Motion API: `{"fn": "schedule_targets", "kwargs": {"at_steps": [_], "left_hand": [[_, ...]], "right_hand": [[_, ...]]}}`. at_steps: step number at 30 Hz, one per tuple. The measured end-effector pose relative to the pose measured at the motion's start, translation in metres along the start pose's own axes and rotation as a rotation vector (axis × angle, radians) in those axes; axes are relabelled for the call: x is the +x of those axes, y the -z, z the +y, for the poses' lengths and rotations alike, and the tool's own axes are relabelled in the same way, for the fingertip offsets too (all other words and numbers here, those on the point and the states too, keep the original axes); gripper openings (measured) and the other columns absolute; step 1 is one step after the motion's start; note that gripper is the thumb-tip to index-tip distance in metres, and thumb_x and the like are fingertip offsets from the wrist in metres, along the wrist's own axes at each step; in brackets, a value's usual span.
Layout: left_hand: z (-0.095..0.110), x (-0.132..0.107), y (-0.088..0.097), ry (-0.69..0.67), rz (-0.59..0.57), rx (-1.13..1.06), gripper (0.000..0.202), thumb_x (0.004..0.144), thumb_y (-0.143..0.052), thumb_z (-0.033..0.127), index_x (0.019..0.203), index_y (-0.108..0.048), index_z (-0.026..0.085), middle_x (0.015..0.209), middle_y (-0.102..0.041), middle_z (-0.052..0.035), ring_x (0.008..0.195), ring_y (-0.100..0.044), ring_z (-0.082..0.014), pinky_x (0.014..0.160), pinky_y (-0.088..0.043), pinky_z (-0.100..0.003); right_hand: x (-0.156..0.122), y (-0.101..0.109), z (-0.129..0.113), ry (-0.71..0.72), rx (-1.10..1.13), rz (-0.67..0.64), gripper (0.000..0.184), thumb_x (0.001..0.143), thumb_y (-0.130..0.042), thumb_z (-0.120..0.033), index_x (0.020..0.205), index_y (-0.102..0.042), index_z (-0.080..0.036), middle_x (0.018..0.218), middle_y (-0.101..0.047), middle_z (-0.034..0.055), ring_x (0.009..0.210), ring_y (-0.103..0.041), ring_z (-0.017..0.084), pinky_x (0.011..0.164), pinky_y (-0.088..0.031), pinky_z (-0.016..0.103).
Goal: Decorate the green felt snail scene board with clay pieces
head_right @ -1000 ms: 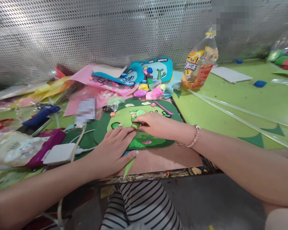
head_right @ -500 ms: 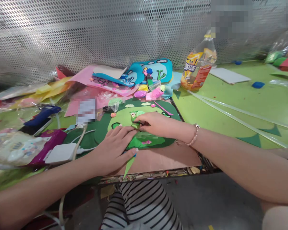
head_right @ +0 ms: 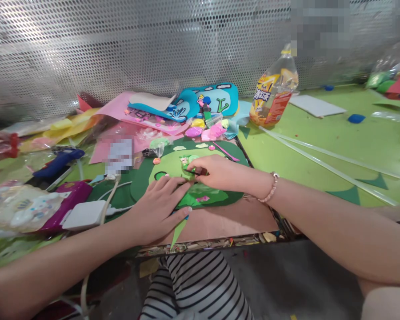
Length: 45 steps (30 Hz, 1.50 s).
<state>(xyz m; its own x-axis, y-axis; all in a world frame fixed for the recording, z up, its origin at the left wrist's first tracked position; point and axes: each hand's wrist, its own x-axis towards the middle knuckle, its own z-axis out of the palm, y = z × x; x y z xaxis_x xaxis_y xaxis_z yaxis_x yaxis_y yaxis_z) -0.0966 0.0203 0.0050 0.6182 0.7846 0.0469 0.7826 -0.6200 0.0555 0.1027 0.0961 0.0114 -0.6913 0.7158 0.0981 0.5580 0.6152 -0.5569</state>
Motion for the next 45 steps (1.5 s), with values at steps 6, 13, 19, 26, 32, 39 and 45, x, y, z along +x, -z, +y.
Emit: {"fn": "schedule_targets", "kwargs": {"at_steps": [6,13,19,26,32,39,45], "left_hand": [[0.000,0.000,-0.001,-0.004,0.008,0.004,0.052,0.091,-0.029,0.049,0.130,-0.042,0.017,0.128,-0.048,-0.0092,0.110,-0.040,-0.0272,0.092,-0.037,-0.047],[0.000,0.000,-0.001,-0.013,0.015,0.006,0.052,0.091,-0.029,0.049,0.131,-0.043,0.018,0.125,-0.048,-0.0093,0.109,-0.041,-0.0269,0.089,-0.038,-0.047],[0.000,0.001,0.000,-0.015,-0.003,0.017,0.052,0.091,-0.030,0.049,0.130,-0.043,0.018,0.126,-0.048,-0.0092,0.108,-0.041,-0.0276,0.089,-0.038,-0.047],[0.000,0.001,0.001,-0.016,-0.006,0.020,0.053,0.091,-0.027,0.050,0.131,-0.042,0.018,0.126,-0.048,-0.0096,0.107,-0.042,-0.0277,0.089,-0.037,-0.048],[-0.001,0.001,0.001,-0.022,-0.007,0.038,0.051,0.091,-0.029,0.049,0.128,-0.044,0.017,0.125,-0.048,-0.0100,0.108,-0.041,-0.0285,0.090,-0.037,-0.047],[-0.001,0.001,-0.001,-0.026,-0.010,0.043,0.051,0.091,-0.030,0.049,0.129,-0.044,0.017,0.126,-0.048,-0.0092,0.108,-0.041,-0.0282,0.089,-0.038,-0.048],[-0.001,0.002,-0.001,-0.024,-0.016,0.051,0.051,0.092,-0.029,0.048,0.130,-0.043,0.017,0.126,-0.047,-0.0089,0.107,-0.041,-0.0279,0.089,-0.038,-0.048]], "right_hand": [[0.000,-0.001,-0.002,0.010,-0.029,0.032,0.027,0.079,-0.055,-0.018,0.105,-0.064,-0.018,0.088,-0.068,0.0040,0.077,-0.060,0.015,0.067,-0.043,0.026],[-0.001,-0.002,0.000,0.039,-0.031,0.051,0.025,0.079,-0.053,-0.016,0.101,-0.065,-0.018,0.088,-0.066,0.0034,0.077,-0.058,0.014,0.068,-0.043,0.025],[0.000,0.000,-0.003,0.000,-0.026,0.020,0.024,0.078,-0.054,-0.016,0.101,-0.065,-0.018,0.085,-0.066,0.0024,0.074,-0.058,0.013,0.066,-0.043,0.024],[0.000,0.003,-0.011,-0.103,0.065,0.020,0.033,0.074,-0.053,-0.010,0.106,-0.062,-0.016,0.089,-0.067,0.0032,0.080,-0.060,0.014,0.070,-0.044,0.025],[0.001,0.006,-0.018,-0.149,0.210,-0.001,0.035,0.077,-0.057,-0.021,0.111,-0.058,-0.014,0.088,-0.065,0.0040,0.075,-0.059,0.013,0.065,-0.044,0.024],[0.001,0.008,-0.019,-0.156,0.257,-0.017,0.019,0.078,-0.057,-0.024,0.095,-0.063,-0.017,0.084,-0.067,0.0020,0.074,-0.060,0.013,0.065,-0.044,0.025],[0.001,0.009,-0.020,-0.137,0.330,-0.009,0.012,0.077,-0.056,-0.021,0.087,-0.062,-0.017,0.084,-0.068,0.0021,0.076,-0.061,0.013,0.070,-0.046,0.027]]}}
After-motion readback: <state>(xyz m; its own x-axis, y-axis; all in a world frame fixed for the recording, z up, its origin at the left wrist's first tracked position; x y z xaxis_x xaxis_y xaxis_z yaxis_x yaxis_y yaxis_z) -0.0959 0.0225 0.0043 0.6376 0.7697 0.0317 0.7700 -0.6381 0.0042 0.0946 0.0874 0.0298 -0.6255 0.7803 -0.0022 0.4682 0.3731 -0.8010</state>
